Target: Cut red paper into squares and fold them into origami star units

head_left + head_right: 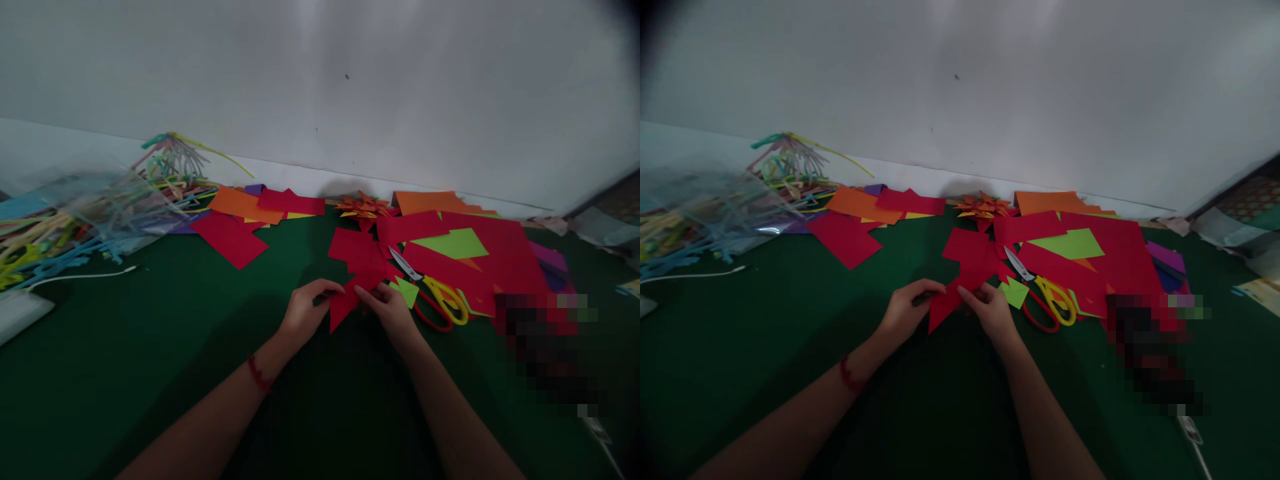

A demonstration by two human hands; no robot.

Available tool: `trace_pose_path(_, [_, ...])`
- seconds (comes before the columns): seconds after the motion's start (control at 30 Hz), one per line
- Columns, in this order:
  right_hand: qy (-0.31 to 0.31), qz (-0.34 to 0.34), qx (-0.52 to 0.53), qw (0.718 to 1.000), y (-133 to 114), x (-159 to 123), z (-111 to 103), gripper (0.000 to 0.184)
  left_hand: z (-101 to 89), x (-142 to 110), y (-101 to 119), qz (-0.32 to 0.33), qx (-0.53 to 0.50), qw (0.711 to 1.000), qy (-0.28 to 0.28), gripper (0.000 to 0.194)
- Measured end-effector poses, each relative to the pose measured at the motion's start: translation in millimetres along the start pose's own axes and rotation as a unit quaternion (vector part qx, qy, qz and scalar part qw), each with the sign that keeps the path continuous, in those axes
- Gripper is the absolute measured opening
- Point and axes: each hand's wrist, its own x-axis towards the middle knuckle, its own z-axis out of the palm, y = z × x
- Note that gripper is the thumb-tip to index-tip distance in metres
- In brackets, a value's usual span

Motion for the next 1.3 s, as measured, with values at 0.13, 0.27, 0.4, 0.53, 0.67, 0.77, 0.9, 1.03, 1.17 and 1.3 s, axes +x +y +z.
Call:
trace_pose_path(0.13, [0.027, 0.0, 0.004, 1.0, 1.3, 3.1, -1.8, 0.031, -0.4, 0.6, 2.4, -0.023, -0.014, 1.0, -0.005, 0.027])
trace_pose_path(0.27, [0.037, -0.005, 0.006, 0.999, 2.9, 4.3, -1.9, 0.033, 1.2, 0.4, -0.9, -0.04, 0.019, 0.998, -0.045, 0.032])
trace_pose_path(0.4, [0.039, 0.002, 0.011, 0.999, 4.1, 4.8, -1.9, 0.032, 2.6, 0.7, -6.5, -0.055, 0.04, 0.996, -0.052, 0.031])
trace_pose_path(0.53, [0.032, 0.009, 0.022, 0.999, 4.9, 5.2, -2.2, 0.035, 2.5, 0.6, -5.6, -0.061, 0.033, 0.997, -0.043, 0.026])
trace_pose_path(0.67, [0.021, 0.011, -0.009, 1.0, 3.1, 3.4, 0.6, 0.033, 1.2, 1.0, -1.6, -0.066, 0.032, 0.997, -0.02, 0.022])
trace_pose_path(0.77, [0.011, 0.006, -0.023, 1.0, 1.2, 1.2, 3.4, 0.032, 0.1, 2.8, -2.1, -0.108, 0.002, 0.994, 0.003, 0.027])
trace_pose_path(0.9, [0.0, -0.011, -0.022, 1.0, -0.6, -0.8, 4.4, 0.031, -0.3, 5.2, -4.7, -0.157, -0.116, 0.981, -0.004, 0.027])
trace_pose_path(1.03, [0.008, -0.001, -0.008, 1.0, -3.6, -2.9, 3.1, 0.029, -0.4, 5.1, -2.4, -0.18, -0.136, 0.974, -0.035, 0.024])
trace_pose_path(1.17, [0.027, -0.008, -0.035, 0.999, -6.5, -4.3, 2.8, 0.032, -0.3, 4.1, -0.1, -0.18, -0.117, 0.975, -0.054, 0.023])
trace_pose_path(1.3, [0.033, -0.011, -0.062, 0.997, -7.2, -3.4, 3.4, 0.031, -0.8, 6.2, -4.3, -0.186, -0.113, 0.975, -0.045, 0.024])
